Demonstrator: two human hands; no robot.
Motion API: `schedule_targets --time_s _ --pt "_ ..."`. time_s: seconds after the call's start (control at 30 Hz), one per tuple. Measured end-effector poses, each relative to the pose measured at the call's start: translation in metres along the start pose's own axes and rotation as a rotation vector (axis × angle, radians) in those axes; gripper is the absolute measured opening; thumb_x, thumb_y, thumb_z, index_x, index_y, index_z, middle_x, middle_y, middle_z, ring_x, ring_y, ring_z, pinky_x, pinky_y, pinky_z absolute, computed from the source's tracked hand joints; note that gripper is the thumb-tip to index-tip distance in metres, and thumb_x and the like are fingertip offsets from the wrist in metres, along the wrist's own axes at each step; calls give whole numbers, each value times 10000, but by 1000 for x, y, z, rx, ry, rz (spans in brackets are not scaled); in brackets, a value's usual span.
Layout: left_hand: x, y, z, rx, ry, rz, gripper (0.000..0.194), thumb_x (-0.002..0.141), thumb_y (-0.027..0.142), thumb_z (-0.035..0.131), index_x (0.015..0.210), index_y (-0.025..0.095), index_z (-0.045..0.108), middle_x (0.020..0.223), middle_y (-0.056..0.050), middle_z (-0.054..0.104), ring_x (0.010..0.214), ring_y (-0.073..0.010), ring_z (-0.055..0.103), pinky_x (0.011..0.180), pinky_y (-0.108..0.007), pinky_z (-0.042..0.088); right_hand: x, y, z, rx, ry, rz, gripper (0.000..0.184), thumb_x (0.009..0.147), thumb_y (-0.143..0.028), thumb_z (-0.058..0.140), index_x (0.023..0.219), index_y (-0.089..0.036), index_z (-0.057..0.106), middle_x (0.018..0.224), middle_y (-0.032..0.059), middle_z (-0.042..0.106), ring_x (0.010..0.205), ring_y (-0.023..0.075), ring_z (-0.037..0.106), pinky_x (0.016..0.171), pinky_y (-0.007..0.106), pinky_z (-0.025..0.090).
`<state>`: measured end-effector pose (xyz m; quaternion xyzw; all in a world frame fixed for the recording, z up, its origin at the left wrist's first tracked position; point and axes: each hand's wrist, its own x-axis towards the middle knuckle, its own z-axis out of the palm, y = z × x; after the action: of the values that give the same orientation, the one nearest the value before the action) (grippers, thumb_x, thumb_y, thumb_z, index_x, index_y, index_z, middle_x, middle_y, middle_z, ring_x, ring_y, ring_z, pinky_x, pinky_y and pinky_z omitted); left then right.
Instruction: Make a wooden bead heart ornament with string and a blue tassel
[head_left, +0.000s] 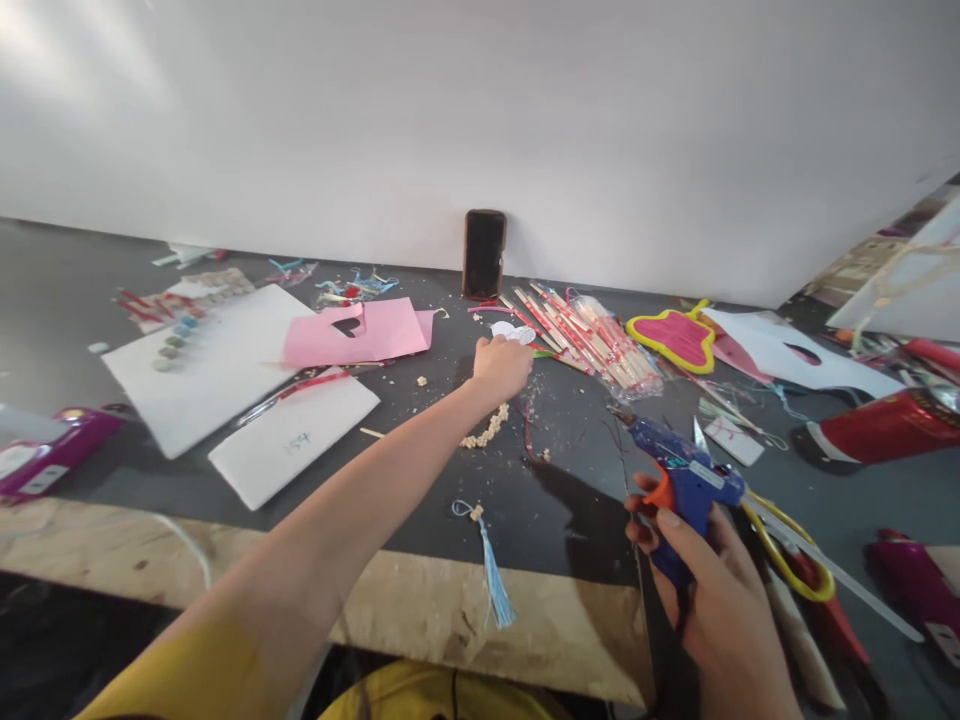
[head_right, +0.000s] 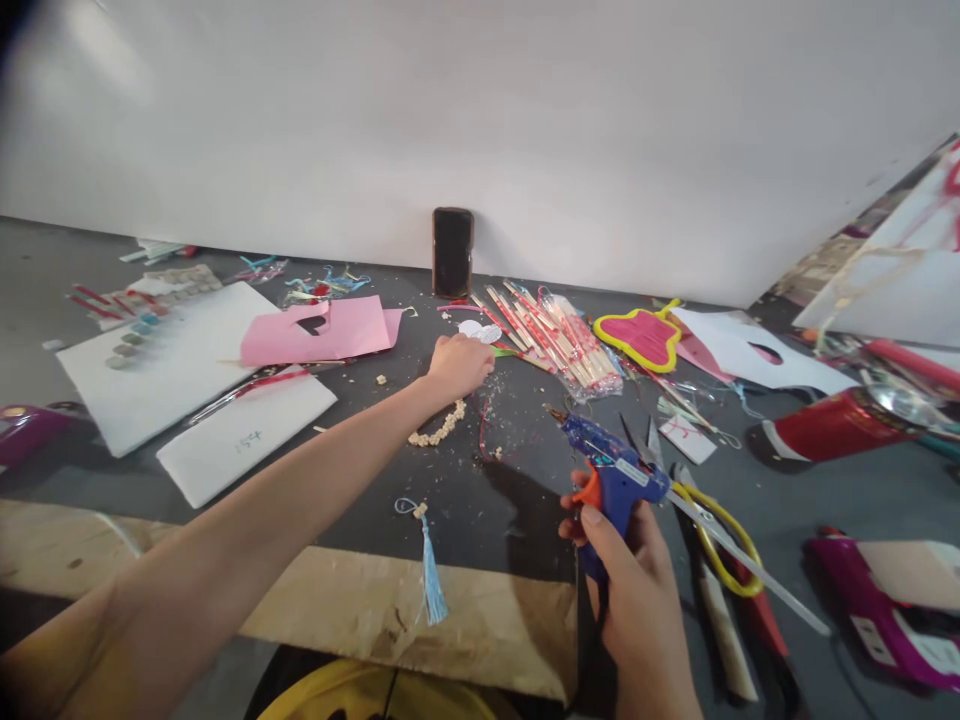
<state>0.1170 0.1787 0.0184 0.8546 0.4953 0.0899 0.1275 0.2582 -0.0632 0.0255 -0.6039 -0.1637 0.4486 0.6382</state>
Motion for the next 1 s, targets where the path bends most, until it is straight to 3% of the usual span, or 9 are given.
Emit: schedule_targets --time_s 0.07,0.17,0.23,0.33,0.43,0.5,0.6,0.77,1.0 --pt "1 -1 -2 -71 -1 -6 255 883 282 553 1097 147 584 1118 -90 599 997 -223 583 847 -434 493 -2 -1 3 -14 -49 25 436 601 -283 789 998 -223 617 829 12 683 587 109 591 500 189 475" --pt "-5 1 -11 -229 13 -8 98 819 173 583 788 142 671 862 -75 664 961 -258 575 866 -454 434 -6 -1 7 -31 -116 12 462 617 -268 776 1041 -229 598 813 10 674 547 98 558 450 188 435" --pt "-18 3 -19 -371 26 1 119 803 175 571 744 155 672 774 -51 660 855 -220 589 805 -392 443 -9 0 9 -53 -134 -23 425 647 -272 757 1039 -233 597 766 1 659 543 97 545 450 190 423" --pt "-51 5 -32 -601 43 11 182 849 275 521 868 161 661 753 -24 648 695 -134 570 664 -269 443 -14 2 13 -85 -132 -65 293 720 -343 701 969 -212 619 670 2 622 518 99 515 429 194 385" --pt "-92 3 -38 -797 64 -4 228 856 339 515 914 156 636 754 -12 628 644 -97 531 612 -225 408 -23 4 19 -101 -155 -104 237 797 -404 614 937 -213 619 601 -2 575 497 102 478 412 202 342" --pt "-117 0 -37 -1195 19 -84 173 800 317 603 836 151 635 722 5 588 629 -82 488 605 -214 374 -30 5 24 -123 -185 -105 228 846 -421 545 934 -222 611 596 -2 561 499 106 470 424 215 338" --pt "-145 -4 -32 -1497 -24 -173 158 739 285 689 786 145 633 711 21 552 636 -69 456 616 -201 344 -40 6 31 -194 -245 -144 253 885 -441 472 924 -223 595 592 -4 550 502 109 465 469 238 354" --pt "-165 -6 -26 -1666 -50 -249 205 713 300 733 797 138 639 710 24 554 641 -64 447 619 -197 322 -52 8 42 -338 -360 -294 248 915 -434 416 921 -227 553 590 -13 530 500 114 451 502 251 348" --pt "-174 -6 -21 -1748 -54 -212 203 721 301 733 791 133 644 692 20 540 624 -65 430 607 -198 315 -61 10 44 -435 -406 -317 236 917 -423 408 903 -228 540 596 -12 507 517 128 461 516 256 368"
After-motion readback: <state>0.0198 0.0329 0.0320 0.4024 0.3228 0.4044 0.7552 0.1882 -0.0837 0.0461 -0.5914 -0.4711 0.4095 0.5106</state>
